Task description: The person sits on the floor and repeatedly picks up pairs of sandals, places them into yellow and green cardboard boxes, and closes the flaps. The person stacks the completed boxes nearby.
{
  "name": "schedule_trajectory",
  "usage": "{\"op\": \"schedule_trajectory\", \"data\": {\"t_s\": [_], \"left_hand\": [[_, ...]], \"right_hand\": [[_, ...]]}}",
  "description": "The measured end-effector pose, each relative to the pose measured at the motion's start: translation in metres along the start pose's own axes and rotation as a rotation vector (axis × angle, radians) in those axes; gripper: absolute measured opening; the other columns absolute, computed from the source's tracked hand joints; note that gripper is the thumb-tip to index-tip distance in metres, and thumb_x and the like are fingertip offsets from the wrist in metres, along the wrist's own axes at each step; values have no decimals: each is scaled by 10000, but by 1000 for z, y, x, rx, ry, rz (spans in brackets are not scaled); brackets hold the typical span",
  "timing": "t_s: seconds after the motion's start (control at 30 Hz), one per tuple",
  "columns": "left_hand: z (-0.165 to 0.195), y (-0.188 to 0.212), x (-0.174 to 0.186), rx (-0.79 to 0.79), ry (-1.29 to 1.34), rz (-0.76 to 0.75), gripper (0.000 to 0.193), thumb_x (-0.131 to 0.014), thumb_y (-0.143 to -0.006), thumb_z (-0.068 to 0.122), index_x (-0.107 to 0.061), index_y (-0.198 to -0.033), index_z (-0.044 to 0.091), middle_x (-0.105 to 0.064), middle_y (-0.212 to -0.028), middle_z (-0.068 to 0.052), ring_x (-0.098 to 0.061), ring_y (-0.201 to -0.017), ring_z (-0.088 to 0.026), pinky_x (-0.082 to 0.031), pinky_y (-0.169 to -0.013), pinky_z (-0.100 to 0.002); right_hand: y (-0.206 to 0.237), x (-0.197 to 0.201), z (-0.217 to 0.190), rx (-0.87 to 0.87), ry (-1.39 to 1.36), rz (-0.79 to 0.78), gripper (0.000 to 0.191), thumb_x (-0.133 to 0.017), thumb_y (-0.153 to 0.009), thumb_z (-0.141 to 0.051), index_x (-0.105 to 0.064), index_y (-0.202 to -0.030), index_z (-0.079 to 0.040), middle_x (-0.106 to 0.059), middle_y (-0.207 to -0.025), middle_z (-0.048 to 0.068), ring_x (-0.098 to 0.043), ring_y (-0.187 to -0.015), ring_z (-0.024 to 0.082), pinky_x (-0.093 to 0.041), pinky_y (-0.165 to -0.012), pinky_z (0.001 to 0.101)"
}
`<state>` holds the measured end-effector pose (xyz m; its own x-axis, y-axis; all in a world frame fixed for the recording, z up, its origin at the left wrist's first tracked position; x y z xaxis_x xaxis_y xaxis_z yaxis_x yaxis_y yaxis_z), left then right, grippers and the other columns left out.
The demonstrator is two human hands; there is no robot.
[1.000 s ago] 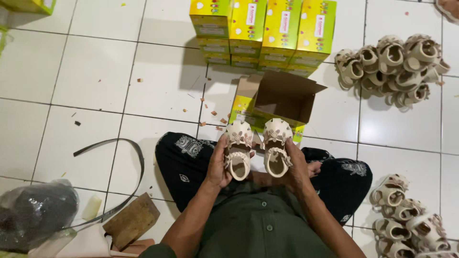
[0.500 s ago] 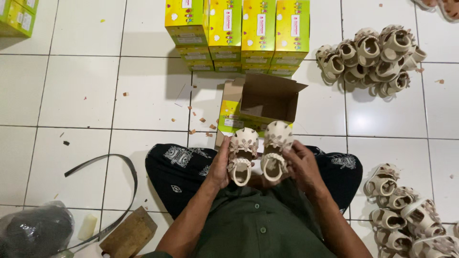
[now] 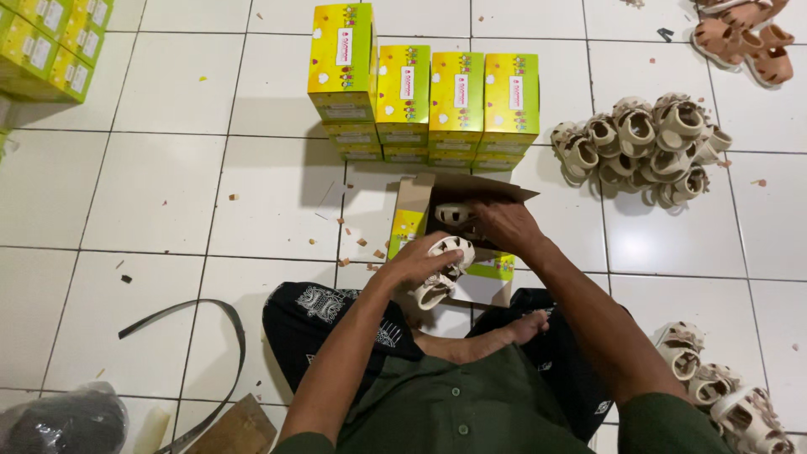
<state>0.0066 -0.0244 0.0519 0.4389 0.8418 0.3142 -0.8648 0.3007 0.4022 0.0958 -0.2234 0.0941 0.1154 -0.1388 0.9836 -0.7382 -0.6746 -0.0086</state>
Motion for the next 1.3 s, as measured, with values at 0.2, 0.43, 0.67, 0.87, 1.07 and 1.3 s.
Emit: {"op": "schedule_trajectory", "data": {"t_s": [0.2,0.43,0.67,0.87,1.07,1.3], "left_hand": [[-6,-5,1,-39,30,-1,713,-635,-859,625,-594,-1392,153,-720,-1229,-138,-715,-1064,-285,-562,-900,-407],[-25,-22,-6,46,-14,-39,797,-593,-836,715,-526,-1469,235,-675,-1312,-145,-707,-1118,-315,-556,-938,-481],[11,26,3,-48,-42,-40,860,-580,-822,742,-493,-1512,235,-686,-1300,-151,-728,-1082,-344,-563,-922,-494],[64,69,-15,-172,-417,-157,1023,-716,-726,592,-371,-1581,148,-747,-1081,-226,-732,-965,-379,-598,-869,-495],[76,64,-32,-432,-314,-104,987,-738,-804,626,-396,-1573,111,-719,-1143,-210,-742,-949,-392,-580,-819,-512],[11,-5,-16,353,19,357,899,-442,-986,578,-104,-1619,37,-769,-1057,-277,-765,-911,-399,-609,-900,-464]], "right_hand": [[-11,-30,5,-38,262,-161,205,-696,-888,-126,-706,-1083,-63,-757,-811,129,-747,-706,267,-591,-588,393],[-11,-30,3,-67,266,-134,176,-703,-881,-97,-720,-1055,-79,-758,-838,135,-747,-722,264,-590,-581,389],[34,18,-14,-330,-581,114,355,-684,-977,-349,-709,-1162,-47,-758,-1042,194,-737,-903,296,-586,-770,426],[111,28,-45,-316,-1010,-391,576,-763,-807,-435,-670,-1250,-79,-718,-1218,116,-719,-1060,271,-584,-911,447],[144,33,-31,-393,-1211,-360,492,-841,-820,-296,-686,-1197,-20,-754,-1168,206,-710,-1074,343,-539,-922,505],[126,59,9,-429,-1001,178,505,-822,-801,-284,-638,-1218,-67,-692,-1264,152,-698,-1122,269,-624,-906,406]]}}
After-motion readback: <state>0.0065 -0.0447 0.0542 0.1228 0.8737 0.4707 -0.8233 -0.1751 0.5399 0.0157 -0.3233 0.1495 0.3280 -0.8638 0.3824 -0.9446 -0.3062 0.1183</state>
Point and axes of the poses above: each hand's wrist, its own y-axis away from the middle knuckle, its own x-axis out of the back of the hand, z = x × y, the point moved 2 cm from there along -y, towards the middle knuckle
